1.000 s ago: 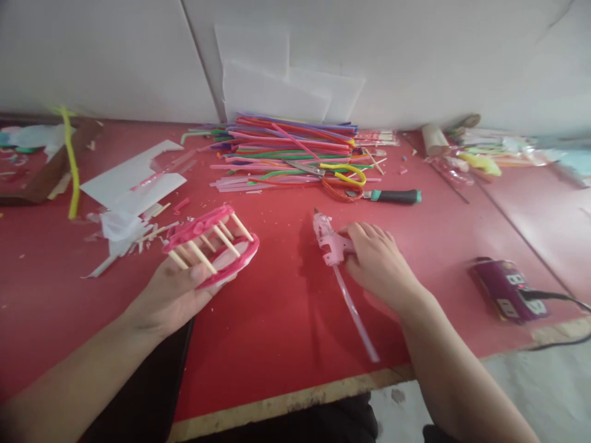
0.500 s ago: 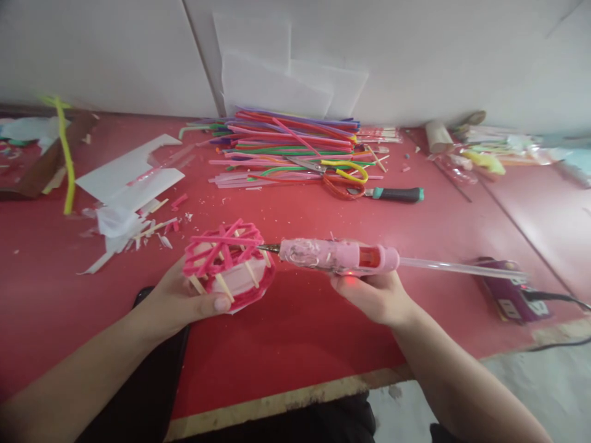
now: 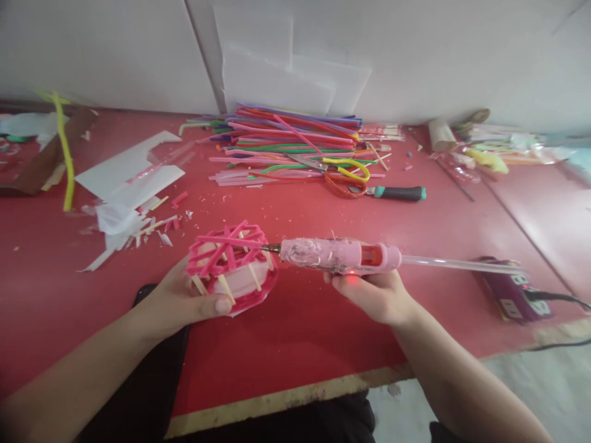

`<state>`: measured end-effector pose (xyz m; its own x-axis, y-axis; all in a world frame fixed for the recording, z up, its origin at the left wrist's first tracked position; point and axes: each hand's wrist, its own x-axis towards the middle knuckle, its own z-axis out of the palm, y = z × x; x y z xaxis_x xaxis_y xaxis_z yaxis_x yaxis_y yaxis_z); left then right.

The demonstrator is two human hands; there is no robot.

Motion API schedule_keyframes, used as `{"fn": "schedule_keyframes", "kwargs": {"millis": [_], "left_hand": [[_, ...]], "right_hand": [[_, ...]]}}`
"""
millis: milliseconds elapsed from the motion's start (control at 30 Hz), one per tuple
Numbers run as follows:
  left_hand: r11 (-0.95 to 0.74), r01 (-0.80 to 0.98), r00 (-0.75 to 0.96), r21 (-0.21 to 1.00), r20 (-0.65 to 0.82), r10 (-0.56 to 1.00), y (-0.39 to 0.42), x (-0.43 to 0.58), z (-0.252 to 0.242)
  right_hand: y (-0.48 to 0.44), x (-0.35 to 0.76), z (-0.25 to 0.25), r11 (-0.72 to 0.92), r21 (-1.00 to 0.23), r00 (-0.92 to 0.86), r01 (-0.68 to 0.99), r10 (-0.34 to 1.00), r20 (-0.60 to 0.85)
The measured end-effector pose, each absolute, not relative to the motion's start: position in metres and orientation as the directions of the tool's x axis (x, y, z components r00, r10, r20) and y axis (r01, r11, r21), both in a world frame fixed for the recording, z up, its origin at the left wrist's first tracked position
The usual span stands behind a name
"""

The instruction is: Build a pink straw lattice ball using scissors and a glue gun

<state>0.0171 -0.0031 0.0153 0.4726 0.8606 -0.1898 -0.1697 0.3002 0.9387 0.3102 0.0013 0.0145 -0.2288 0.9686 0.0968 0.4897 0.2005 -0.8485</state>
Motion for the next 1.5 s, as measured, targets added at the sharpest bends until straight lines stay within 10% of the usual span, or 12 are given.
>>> {"fn": "schedule_keyframes", "kwargs": {"millis": [667, 1500], "left_hand": [[0.282, -0.171, 0.473, 0.944, -0.172, 0.864, -0.004, 0.015, 0.011], [0.169, -0.144, 0.462, 0.975, -0.085, 0.883, 0.001, 0.016, 0.015]], "right_hand": [[0.001, 0.312, 0.015, 0.029, -0.962, -0.209, 0.271, 0.977, -0.03], [0.007, 0.318, 0.018, 0.255, -0.924, -0.395, 0.286, 0.91, 0.129]]}}
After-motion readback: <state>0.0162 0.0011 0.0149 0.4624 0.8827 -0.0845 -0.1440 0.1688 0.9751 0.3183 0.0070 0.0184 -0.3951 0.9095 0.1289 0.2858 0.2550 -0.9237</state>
